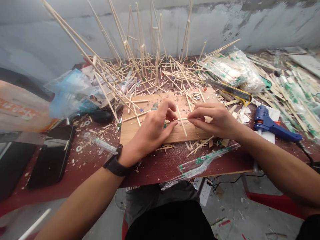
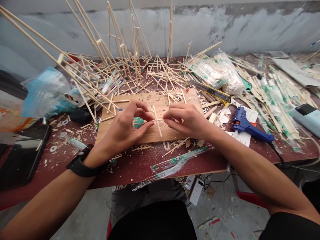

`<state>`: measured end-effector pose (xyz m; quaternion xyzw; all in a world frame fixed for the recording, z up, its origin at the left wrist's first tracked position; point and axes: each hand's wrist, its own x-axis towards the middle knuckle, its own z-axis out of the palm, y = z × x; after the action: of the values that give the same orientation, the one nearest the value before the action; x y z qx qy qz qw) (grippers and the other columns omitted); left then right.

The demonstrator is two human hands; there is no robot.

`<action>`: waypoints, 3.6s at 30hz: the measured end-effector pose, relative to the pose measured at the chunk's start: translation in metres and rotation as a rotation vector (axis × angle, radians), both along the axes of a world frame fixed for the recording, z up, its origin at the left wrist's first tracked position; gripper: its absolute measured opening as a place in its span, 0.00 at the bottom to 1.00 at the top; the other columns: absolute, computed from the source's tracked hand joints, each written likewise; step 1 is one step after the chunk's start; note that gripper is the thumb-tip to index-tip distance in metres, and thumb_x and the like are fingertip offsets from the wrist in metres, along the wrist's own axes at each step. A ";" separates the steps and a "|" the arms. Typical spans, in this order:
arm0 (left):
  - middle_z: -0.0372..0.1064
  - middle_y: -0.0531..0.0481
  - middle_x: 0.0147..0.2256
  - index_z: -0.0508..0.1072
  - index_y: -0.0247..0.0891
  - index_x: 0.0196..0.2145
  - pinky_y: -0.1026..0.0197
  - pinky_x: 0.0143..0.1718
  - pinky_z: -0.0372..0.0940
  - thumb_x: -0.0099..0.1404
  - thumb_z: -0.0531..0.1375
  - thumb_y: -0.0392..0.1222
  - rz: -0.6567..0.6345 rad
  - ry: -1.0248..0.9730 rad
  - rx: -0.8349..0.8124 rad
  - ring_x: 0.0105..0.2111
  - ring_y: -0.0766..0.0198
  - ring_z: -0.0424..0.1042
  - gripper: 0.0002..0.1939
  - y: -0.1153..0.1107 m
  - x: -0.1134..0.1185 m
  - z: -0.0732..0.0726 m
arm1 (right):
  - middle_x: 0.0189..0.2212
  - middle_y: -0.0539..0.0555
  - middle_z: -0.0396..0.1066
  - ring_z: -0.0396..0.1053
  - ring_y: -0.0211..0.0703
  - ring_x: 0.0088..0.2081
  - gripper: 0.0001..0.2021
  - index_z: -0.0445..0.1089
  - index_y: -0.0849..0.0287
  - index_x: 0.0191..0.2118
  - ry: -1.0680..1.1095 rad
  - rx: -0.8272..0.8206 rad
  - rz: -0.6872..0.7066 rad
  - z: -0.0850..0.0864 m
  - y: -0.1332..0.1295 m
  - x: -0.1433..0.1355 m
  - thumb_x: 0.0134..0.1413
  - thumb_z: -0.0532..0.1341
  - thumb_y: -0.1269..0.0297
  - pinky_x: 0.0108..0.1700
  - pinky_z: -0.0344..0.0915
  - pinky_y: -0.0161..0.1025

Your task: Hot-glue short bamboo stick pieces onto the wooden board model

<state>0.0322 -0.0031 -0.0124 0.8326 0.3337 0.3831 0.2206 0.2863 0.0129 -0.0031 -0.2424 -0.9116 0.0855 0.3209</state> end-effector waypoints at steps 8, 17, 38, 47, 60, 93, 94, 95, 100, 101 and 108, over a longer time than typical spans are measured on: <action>0.80 0.55 0.37 0.63 0.43 0.47 0.61 0.42 0.78 0.67 0.63 0.26 0.021 -0.022 0.015 0.37 0.65 0.84 0.18 0.001 0.000 -0.001 | 0.31 0.50 0.72 0.67 0.34 0.30 0.05 0.74 0.59 0.40 0.014 0.011 0.019 -0.001 0.001 0.000 0.71 0.63 0.73 0.32 0.62 0.35; 0.80 0.56 0.36 0.63 0.42 0.46 0.63 0.41 0.78 0.67 0.63 0.25 0.015 -0.035 0.027 0.37 0.66 0.84 0.18 0.000 -0.001 -0.001 | 0.30 0.50 0.70 0.64 0.33 0.30 0.04 0.74 0.62 0.40 0.015 0.013 0.024 -0.003 0.001 -0.002 0.71 0.63 0.74 0.32 0.60 0.34; 0.79 0.56 0.36 0.63 0.42 0.45 0.65 0.40 0.77 0.67 0.62 0.26 0.004 -0.033 0.035 0.36 0.67 0.83 0.16 0.001 -0.001 -0.003 | 0.31 0.50 0.71 0.65 0.31 0.29 0.04 0.75 0.63 0.41 0.004 -0.025 0.044 -0.006 -0.001 -0.004 0.71 0.64 0.74 0.31 0.61 0.32; 0.79 0.56 0.36 0.63 0.42 0.44 0.65 0.40 0.77 0.66 0.62 0.25 0.009 -0.039 0.023 0.36 0.67 0.83 0.17 0.001 0.000 -0.005 | 0.32 0.50 0.73 0.66 0.32 0.29 0.04 0.73 0.61 0.41 0.009 -0.011 0.042 -0.008 -0.001 -0.005 0.71 0.64 0.74 0.31 0.62 0.32; 0.79 0.55 0.36 0.62 0.42 0.42 0.64 0.40 0.78 0.66 0.62 0.27 0.015 -0.011 -0.015 0.36 0.66 0.83 0.15 0.002 0.000 -0.002 | 0.31 0.49 0.71 0.63 0.30 0.27 0.03 0.75 0.62 0.41 -0.024 -0.034 0.025 -0.007 -0.001 -0.004 0.71 0.64 0.73 0.30 0.60 0.32; 0.78 0.56 0.33 0.61 0.43 0.39 0.62 0.38 0.79 0.62 0.62 0.30 0.034 -0.109 -0.168 0.33 0.66 0.81 0.14 0.004 0.005 -0.008 | 0.31 0.50 0.70 0.64 0.34 0.31 0.06 0.73 0.59 0.40 -0.062 -0.004 0.035 -0.014 0.002 -0.003 0.73 0.61 0.71 0.33 0.60 0.35; 0.77 0.56 0.33 0.61 0.44 0.39 0.62 0.38 0.79 0.62 0.62 0.30 0.034 -0.114 -0.171 0.33 0.66 0.81 0.14 0.004 0.005 -0.008 | 0.31 0.50 0.70 0.64 0.34 0.31 0.06 0.73 0.60 0.40 -0.062 -0.002 0.036 -0.014 0.002 -0.003 0.73 0.61 0.72 0.33 0.60 0.35; 0.77 0.56 0.33 0.61 0.44 0.39 0.62 0.38 0.79 0.62 0.62 0.30 0.035 -0.119 -0.175 0.33 0.66 0.80 0.14 0.004 0.005 -0.008 | 0.31 0.50 0.70 0.64 0.34 0.31 0.06 0.73 0.60 0.40 -0.062 0.000 0.037 -0.014 0.002 -0.003 0.73 0.61 0.72 0.33 0.60 0.34; 0.76 0.55 0.34 0.60 0.43 0.39 0.62 0.38 0.79 0.63 0.63 0.30 0.035 -0.138 -0.190 0.33 0.66 0.80 0.15 0.004 0.005 -0.009 | 0.31 0.50 0.70 0.64 0.33 0.31 0.06 0.73 0.61 0.40 -0.064 -0.011 0.046 -0.013 0.002 -0.003 0.73 0.60 0.73 0.33 0.59 0.34; 0.76 0.55 0.34 0.60 0.43 0.39 0.62 0.39 0.79 0.63 0.63 0.30 0.034 -0.138 -0.193 0.34 0.66 0.80 0.15 0.004 0.005 -0.009 | 0.31 0.50 0.70 0.64 0.34 0.31 0.06 0.73 0.60 0.40 -0.066 -0.013 0.048 -0.013 0.002 -0.003 0.73 0.60 0.73 0.33 0.59 0.34; 0.77 0.55 0.34 0.60 0.44 0.40 0.60 0.39 0.81 0.63 0.62 0.32 0.037 -0.115 -0.199 0.34 0.65 0.81 0.14 0.005 0.005 -0.009 | 0.31 0.51 0.71 0.65 0.35 0.31 0.06 0.73 0.60 0.41 -0.065 -0.017 0.048 -0.012 0.002 -0.002 0.74 0.60 0.72 0.33 0.59 0.35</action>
<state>0.0373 0.0014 -0.0210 0.7769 0.3724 0.3991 0.3138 0.2840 0.0150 -0.0156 -0.2258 -0.9264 0.0930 0.2867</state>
